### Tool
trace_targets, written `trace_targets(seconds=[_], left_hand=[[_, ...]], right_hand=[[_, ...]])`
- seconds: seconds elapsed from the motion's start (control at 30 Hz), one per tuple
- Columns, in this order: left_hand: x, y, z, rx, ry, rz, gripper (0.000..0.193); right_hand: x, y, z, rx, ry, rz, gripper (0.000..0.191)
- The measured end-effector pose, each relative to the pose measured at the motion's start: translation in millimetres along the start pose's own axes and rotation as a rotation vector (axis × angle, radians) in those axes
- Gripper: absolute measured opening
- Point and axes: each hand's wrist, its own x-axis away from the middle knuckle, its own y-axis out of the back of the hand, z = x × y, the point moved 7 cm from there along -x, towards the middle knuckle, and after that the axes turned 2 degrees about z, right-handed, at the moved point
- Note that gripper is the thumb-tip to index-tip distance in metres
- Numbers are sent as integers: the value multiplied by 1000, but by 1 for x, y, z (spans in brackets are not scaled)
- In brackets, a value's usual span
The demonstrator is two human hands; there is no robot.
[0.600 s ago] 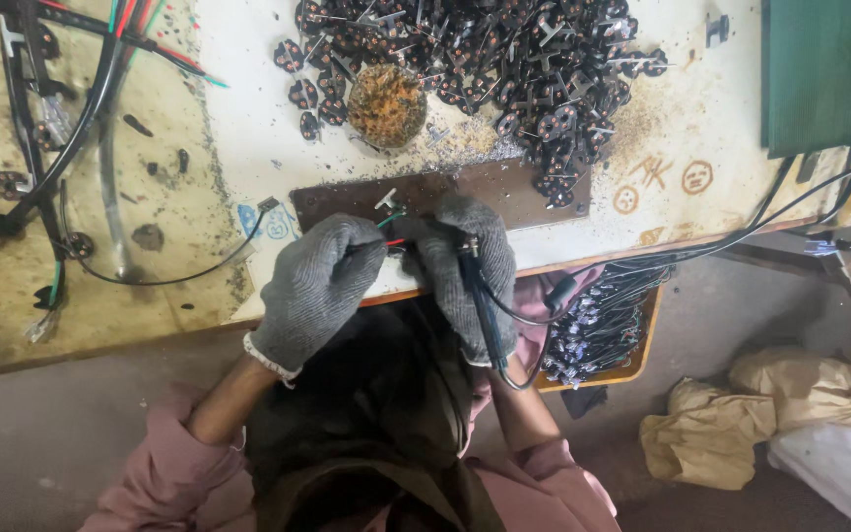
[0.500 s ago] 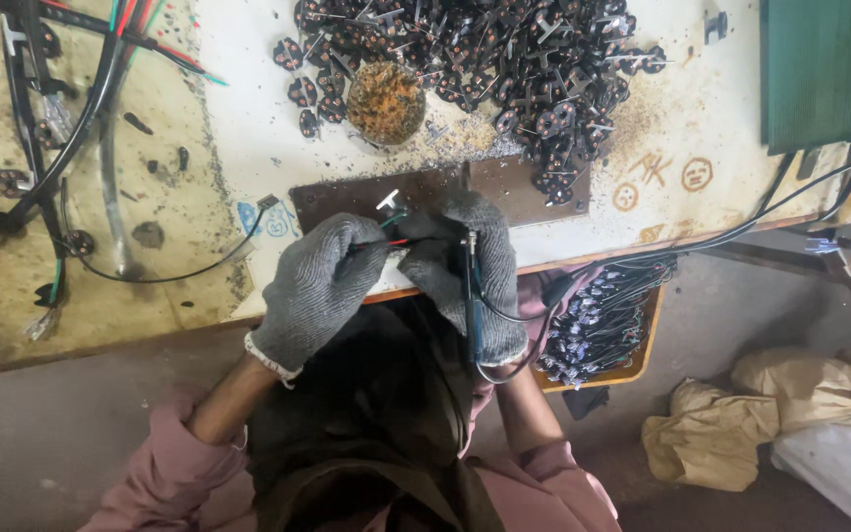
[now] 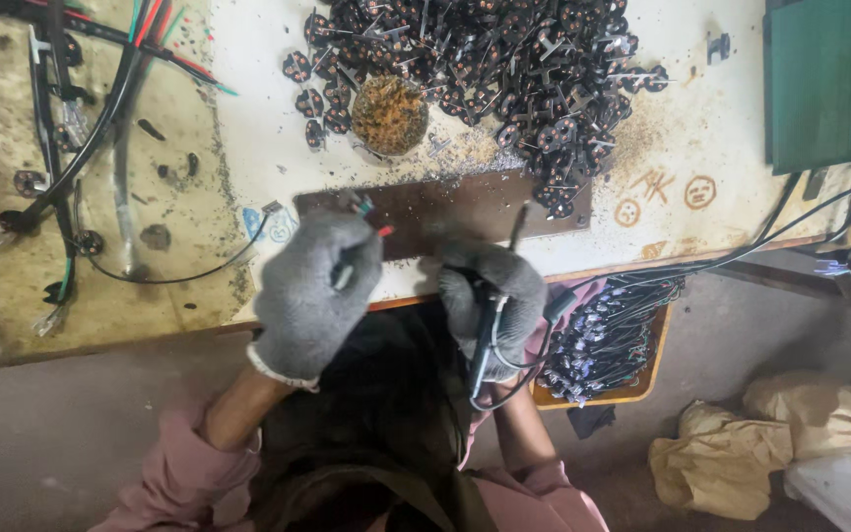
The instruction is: The person wearing gloves solders wire leads onto small light components at a workbench, holding a wire against a component with one hand while applying a soldering iron with the other. Finished assemblies are set aside among a large pile of similar wired components, and the person repeats the soldering cycle on successive pieces.
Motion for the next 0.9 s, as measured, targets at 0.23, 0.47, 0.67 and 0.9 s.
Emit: trace_targets(seconds=[0.23, 0.47, 0.67, 0.9], left_hand=[[-57, 12, 5, -482, 0, 120, 16], [-68, 9, -10, -515, 16, 96, 21], [-21, 26, -16, -114, 124, 229, 21], [19, -16, 6, 141, 148, 492, 17]], right_hand=[[-20, -1, -8, 239, -17, -33, 36], [-20, 1, -12, 101, -40, -32, 39], [-33, -6, 4, 207, -41, 135, 28], [-39, -24, 19, 269, -7, 406, 42]])
